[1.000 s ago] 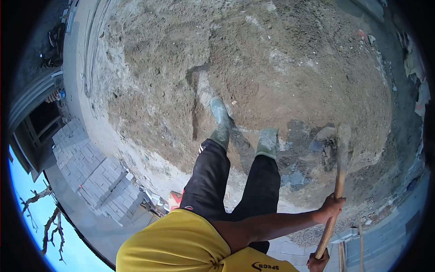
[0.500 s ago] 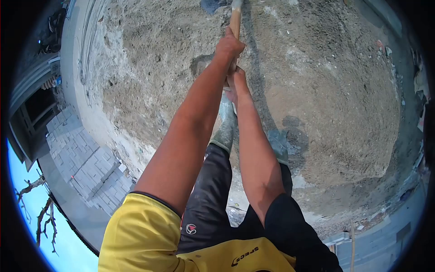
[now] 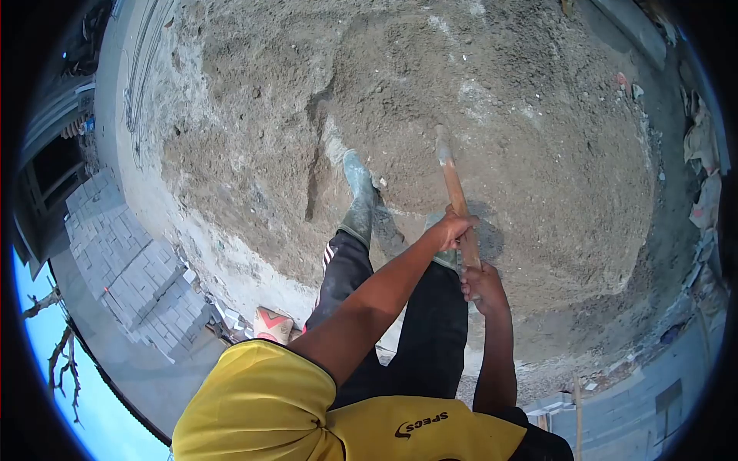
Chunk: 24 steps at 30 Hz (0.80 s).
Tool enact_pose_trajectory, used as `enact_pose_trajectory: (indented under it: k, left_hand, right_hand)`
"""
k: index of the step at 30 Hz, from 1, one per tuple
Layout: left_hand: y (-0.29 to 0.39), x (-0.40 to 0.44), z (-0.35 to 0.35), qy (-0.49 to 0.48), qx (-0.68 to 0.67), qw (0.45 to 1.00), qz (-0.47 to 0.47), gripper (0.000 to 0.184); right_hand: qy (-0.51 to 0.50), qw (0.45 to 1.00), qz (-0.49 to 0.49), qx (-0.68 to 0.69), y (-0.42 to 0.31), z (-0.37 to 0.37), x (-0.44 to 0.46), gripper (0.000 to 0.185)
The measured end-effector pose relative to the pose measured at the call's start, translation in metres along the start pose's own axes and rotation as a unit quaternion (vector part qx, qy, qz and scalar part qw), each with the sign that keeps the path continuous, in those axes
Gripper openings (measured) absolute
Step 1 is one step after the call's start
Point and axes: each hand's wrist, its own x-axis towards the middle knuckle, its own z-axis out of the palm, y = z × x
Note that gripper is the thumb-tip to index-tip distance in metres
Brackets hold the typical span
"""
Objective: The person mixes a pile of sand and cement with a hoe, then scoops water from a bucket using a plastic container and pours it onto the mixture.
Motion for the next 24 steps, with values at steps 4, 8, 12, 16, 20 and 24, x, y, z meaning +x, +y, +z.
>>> enact_pose_trajectory:
  k: [4, 8, 12, 16, 20, 24]
  left_hand:
    - [-0.029, -0.037, 0.078, -0.149, -0.215, 0.964, -0.048, 0.052]
    - [-0.103, -0.096, 0.224, -0.214, -0.268, 0.929, -0.136, 0.040]
    - [-0.118, -0.152, 0.274, -0.145, -0.233, 0.956, -0.098, 0.032]
    - [-0.029, -0.110, 0.155, 0.013, -0.091, 0.977, 0.191, 0.025]
    - [0.148, -0.044, -0.052, 0.268, 0.112, 0.876, 0.385, 0.045]
    - [0.247, -0.027, -0.187, 0.429, 0.328, 0.748, 0.386, 0.080]
  right_hand:
    - [0.061, 0.997, -0.027, -0.041, 0.007, -0.073, -0.160, 0.016]
    - [0.243, 0.960, 0.019, -0.135, 0.063, -0.150, -0.334, 0.024]
    - [0.335, 0.916, -0.093, -0.200, 0.141, -0.206, -0.376, 0.030]
    - [0.260, 0.911, -0.180, -0.266, 0.146, -0.126, -0.179, 0.031]
    - [0.002, 0.965, -0.217, -0.150, 0.051, 0.068, 0.062, 0.031]
    - [-0.208, 0.949, -0.236, 0.037, -0.066, 0.241, 0.178, 0.016]
